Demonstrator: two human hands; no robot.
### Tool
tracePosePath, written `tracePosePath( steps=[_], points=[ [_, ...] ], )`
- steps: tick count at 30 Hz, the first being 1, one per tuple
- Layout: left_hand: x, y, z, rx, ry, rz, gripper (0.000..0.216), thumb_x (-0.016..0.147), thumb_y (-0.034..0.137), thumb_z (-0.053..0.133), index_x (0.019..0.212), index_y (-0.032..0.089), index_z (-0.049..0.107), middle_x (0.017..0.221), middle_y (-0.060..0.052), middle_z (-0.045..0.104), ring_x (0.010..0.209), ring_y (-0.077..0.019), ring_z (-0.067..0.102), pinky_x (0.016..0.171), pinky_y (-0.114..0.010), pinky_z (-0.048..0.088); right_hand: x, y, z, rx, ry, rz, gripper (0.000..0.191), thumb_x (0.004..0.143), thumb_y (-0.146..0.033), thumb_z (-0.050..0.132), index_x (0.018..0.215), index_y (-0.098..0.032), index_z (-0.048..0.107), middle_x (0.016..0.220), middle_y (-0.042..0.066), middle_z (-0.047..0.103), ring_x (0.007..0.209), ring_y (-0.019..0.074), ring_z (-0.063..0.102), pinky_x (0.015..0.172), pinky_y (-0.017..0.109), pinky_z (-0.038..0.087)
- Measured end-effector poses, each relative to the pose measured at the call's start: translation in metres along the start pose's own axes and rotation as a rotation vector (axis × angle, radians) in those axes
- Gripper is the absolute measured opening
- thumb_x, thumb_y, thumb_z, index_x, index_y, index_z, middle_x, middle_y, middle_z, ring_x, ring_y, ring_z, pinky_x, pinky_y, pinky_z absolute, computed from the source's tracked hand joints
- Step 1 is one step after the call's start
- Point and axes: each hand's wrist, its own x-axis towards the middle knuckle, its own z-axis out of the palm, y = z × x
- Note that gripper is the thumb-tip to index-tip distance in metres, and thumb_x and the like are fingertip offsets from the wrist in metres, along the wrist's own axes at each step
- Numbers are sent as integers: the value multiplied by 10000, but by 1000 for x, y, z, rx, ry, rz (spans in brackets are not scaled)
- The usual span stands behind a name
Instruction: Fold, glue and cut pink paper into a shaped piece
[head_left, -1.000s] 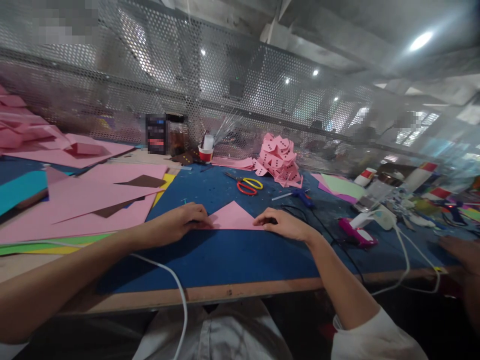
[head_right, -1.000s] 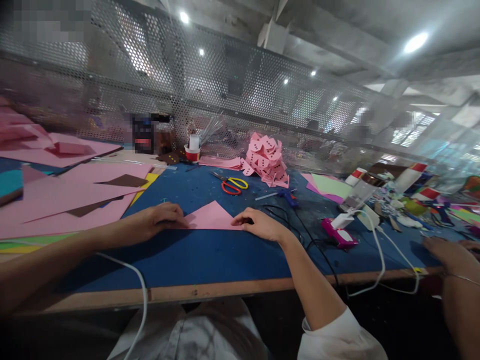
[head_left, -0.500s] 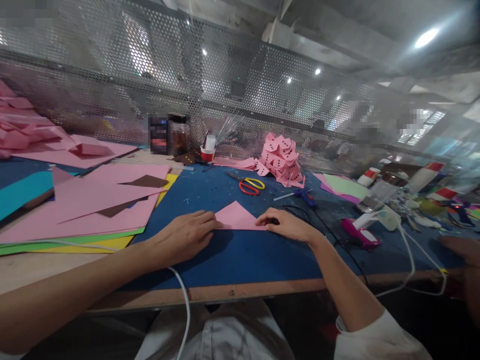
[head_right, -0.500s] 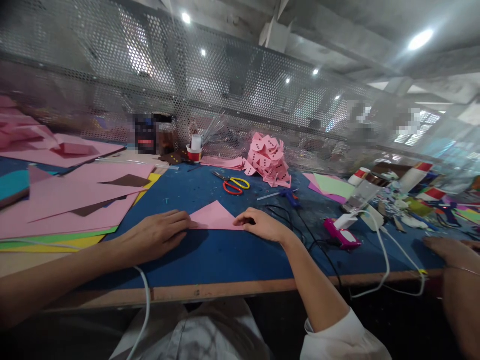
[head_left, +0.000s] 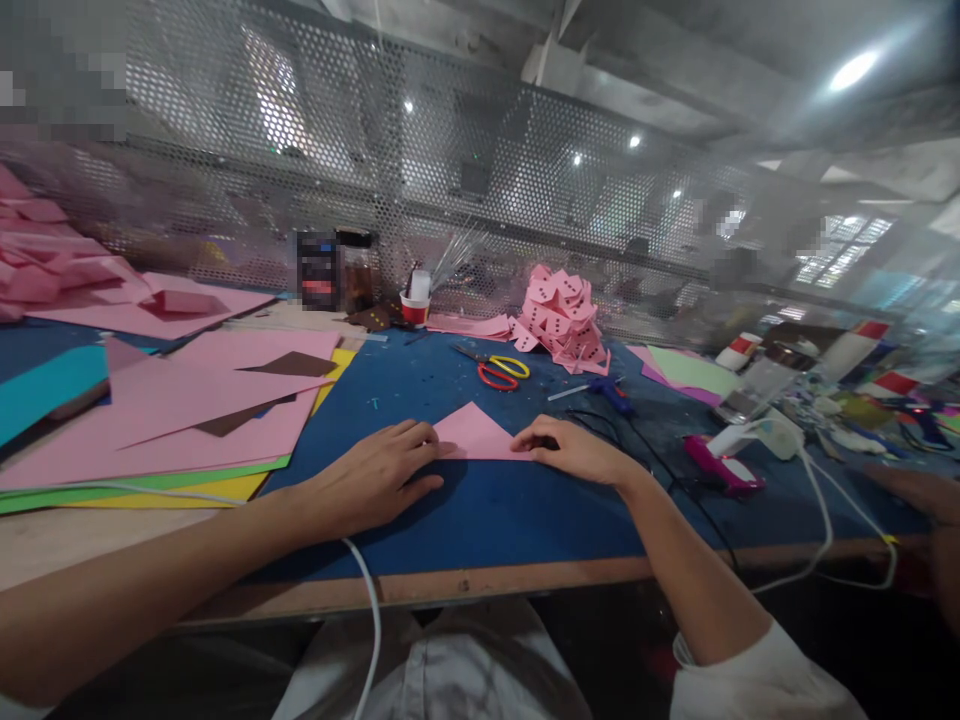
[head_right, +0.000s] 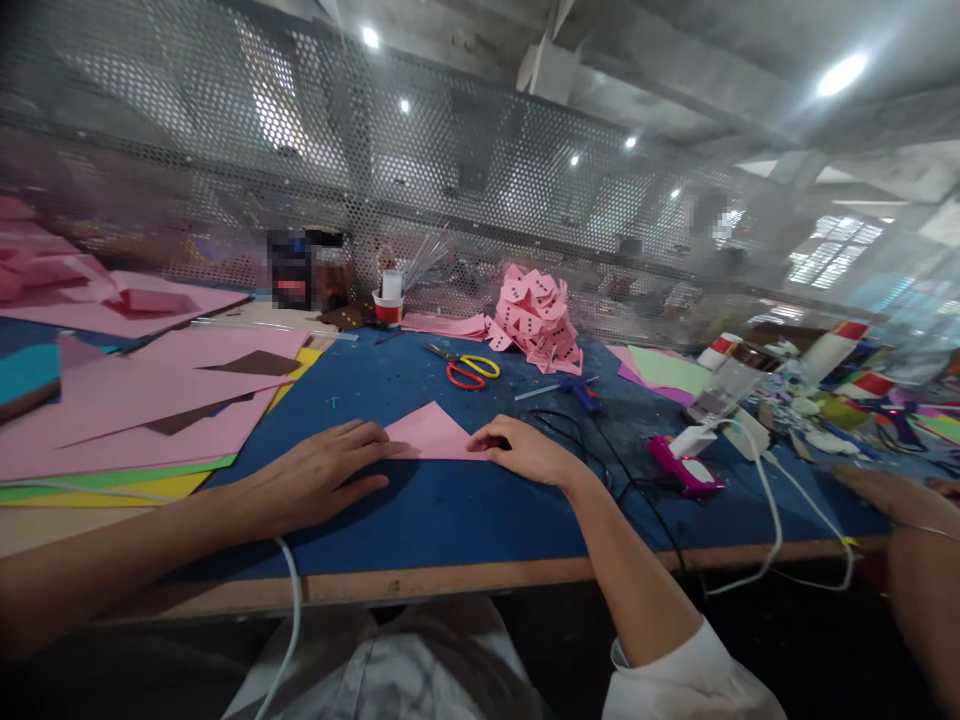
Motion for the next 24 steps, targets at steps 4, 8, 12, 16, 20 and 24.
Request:
tracePosePath(
  steps=[4,8,12,16,20,24],
  points=[
    [2,1,-1,9,-29,0,341,1032,342,518,1360,275,581,1169,-71,579,1052,-230,566,945,-377,478,-1,1,2,6,22,-12,330,912,-108,545,1153,-221,738,1126,57,640,1048,176,639,1000,329,464],
    [2,3,-3,14,-46,-4,351,1025,360,534,1366,289,578,1164,-67,574,1045,-227,569,945,-377,479,-2,-3,2,-13,46,-22,336,908,-75,545,1134,-223,745,1098,48,647,1024,168,640,981,320,468],
    [1,4,-3,40,-42,5,372,1019,379,547,1380,292,567,1172,-62,580,1046,-227,578,938,-378,476,-1,-16,10,-143,129,1,264,950,-105,559,1068,-214,770,1032,55,667,980,181,637,932,335,476],
    [0,2,0,71,-14,39,389,1021,396,541,1394,286,554,1152,-61,589,1033,-227,583,918,-377,473,6,-31,30,-295,246,-133,192,982,-198,615,1102,-224,763,1031,56,680,1005,192,623,918,335,466],
    [0,0,3,90,13,50,349,1013,402,556,1329,264,601,1130,-62,598,1010,-228,586,901,-378,474,16,-39,51,-448,250,-264,195,992,-236,620,1142,-218,743,1060,65,682,1004,198,611,886,337,457],
    [0,0,3,84,21,46,338,1006,412,566,1299,254,623,1134,-64,603,1010,-229,589,893,-374,475,21,-36,60,-522,288,-302,190,1010,-248,589,1105,-198,745,1016,68,679,969,201,600,848,332,456]
  ],
)
